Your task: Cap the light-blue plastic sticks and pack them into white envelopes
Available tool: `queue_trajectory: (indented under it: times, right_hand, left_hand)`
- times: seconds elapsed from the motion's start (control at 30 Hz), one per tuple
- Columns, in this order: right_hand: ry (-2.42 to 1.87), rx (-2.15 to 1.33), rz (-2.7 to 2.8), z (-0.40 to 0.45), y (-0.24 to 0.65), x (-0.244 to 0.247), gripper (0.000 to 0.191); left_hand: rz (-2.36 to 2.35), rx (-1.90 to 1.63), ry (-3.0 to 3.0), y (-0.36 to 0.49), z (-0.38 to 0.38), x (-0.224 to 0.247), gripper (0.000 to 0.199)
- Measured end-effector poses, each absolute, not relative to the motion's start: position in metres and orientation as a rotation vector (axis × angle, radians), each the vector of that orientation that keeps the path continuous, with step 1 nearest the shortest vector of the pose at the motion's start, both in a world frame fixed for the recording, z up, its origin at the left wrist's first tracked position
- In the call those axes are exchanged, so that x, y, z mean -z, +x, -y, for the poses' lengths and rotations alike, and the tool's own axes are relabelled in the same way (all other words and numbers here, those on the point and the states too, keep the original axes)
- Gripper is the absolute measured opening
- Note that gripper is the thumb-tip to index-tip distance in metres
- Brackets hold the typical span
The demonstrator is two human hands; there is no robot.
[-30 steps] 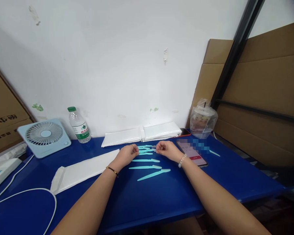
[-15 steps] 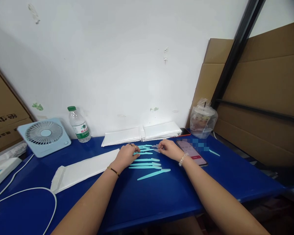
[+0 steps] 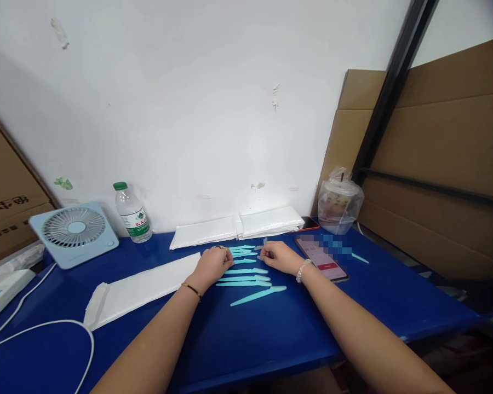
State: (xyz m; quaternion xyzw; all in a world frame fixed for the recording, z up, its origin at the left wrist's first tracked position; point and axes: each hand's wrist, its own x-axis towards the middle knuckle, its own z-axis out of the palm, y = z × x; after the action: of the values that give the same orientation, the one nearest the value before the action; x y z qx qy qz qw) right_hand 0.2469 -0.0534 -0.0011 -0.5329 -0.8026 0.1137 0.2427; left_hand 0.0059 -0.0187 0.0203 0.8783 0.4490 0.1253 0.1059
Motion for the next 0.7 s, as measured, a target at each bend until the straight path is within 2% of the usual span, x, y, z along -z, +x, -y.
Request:
queue_trajectory:
  times: [0.3,0.43,0.6,0.7]
  right_hand:
    - [-1.304,-0.469,2.150,0.053,0.237,0.003,0.010]
    - [-1.237,-0.571,2.193,0.053,0.242,0.002,0.012]
    - [-1.460,-0.297,1.995,0.049,0.266,-0.005,0.015]
    - [-1.556,-0.214,2.016,0.048,0.274,-0.005,0.017]
  left_hand:
    - [-1.224,-0.378,2.593,0.010,0.020,-0.020,0.012]
    - [-1.118,-0.329,2.550,0.011,0.021,-0.017,0.019]
    - [-1.291,-0.568,2.621,0.002,0.012,-0.014,0.023]
    - [-1.365,-0.537,2.646,-0.002,0.007,-0.012,0.019]
